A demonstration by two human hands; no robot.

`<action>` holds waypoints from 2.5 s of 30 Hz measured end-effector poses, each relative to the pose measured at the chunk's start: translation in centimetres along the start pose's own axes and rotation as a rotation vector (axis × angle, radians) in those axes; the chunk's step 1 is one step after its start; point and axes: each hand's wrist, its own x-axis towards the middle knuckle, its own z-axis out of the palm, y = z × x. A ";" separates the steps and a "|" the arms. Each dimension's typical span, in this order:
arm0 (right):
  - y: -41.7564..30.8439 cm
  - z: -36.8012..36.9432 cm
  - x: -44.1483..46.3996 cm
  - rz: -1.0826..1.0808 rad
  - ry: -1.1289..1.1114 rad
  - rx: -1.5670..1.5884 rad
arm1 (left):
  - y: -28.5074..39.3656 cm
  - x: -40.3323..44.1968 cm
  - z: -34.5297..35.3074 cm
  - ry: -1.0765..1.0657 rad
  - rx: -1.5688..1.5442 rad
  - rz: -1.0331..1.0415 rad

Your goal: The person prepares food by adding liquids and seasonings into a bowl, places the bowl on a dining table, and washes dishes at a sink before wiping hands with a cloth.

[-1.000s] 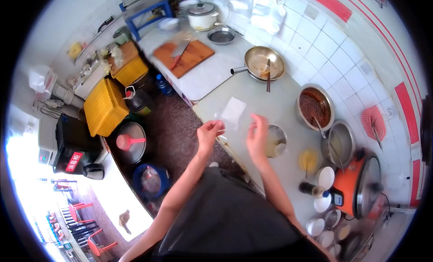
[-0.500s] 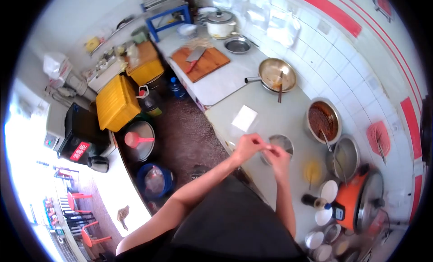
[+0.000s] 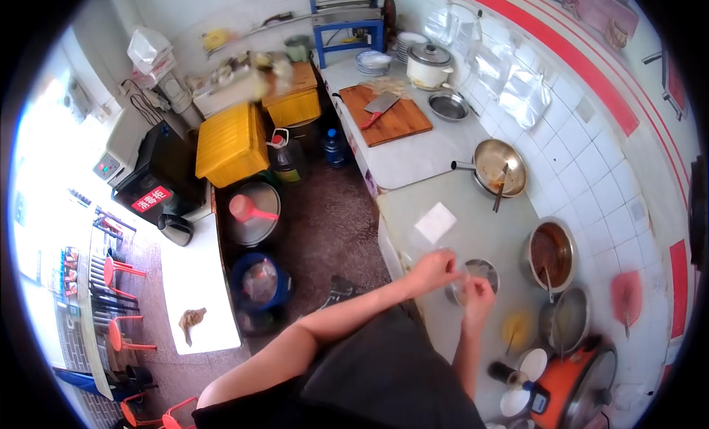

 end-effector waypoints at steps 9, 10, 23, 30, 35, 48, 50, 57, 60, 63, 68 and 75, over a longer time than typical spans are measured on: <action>-2.3 3.5 -1.3 -0.445 -0.058 -0.418 | -0.7 -0.6 0.2 0.232 -0.074 -0.035; -1.9 4.3 -0.8 -0.440 -0.048 -0.422 | 0.4 -0.9 0.4 0.193 -0.156 -0.030; -0.9 -1.6 0.9 0.124 -0.305 0.013 | 1.8 0.1 -0.4 -0.218 0.357 0.417; 4.5 -7.9 1.8 -0.353 0.130 -0.567 | -3.0 1.3 1.9 -0.161 0.262 0.258; 7.3 -8.9 2.5 -0.160 0.092 -1.070 | -4.4 1.9 3.5 -0.222 0.211 0.236; -1.6 -7.7 -0.9 -0.168 0.264 -0.342 | -5.2 2.8 3.8 -0.317 0.237 0.217; -5.0 -6.8 -2.3 -0.156 0.194 -0.317 | -5.4 2.8 4.1 -0.331 0.261 0.228; -5.9 -5.8 -3.6 -0.347 0.149 -0.689 | -1.6 3.0 7.0 -0.399 0.021 0.374; -7.1 -12.3 -4.5 -0.199 0.423 -0.517 | -0.6 3.0 8.3 -0.440 -0.086 0.355; -3.7 -25.2 -4.1 -0.148 0.660 -0.282 | 1.2 2.2 9.2 -0.436 -0.209 0.232; 14.1 -43.2 -1.9 0.401 0.677 0.429 | 1.8 1.9 12.6 -0.380 -0.229 0.203; 16.0 -44.5 5.5 -0.043 0.908 0.711 | 3.7 1.5 16.4 -0.411 -0.116 0.196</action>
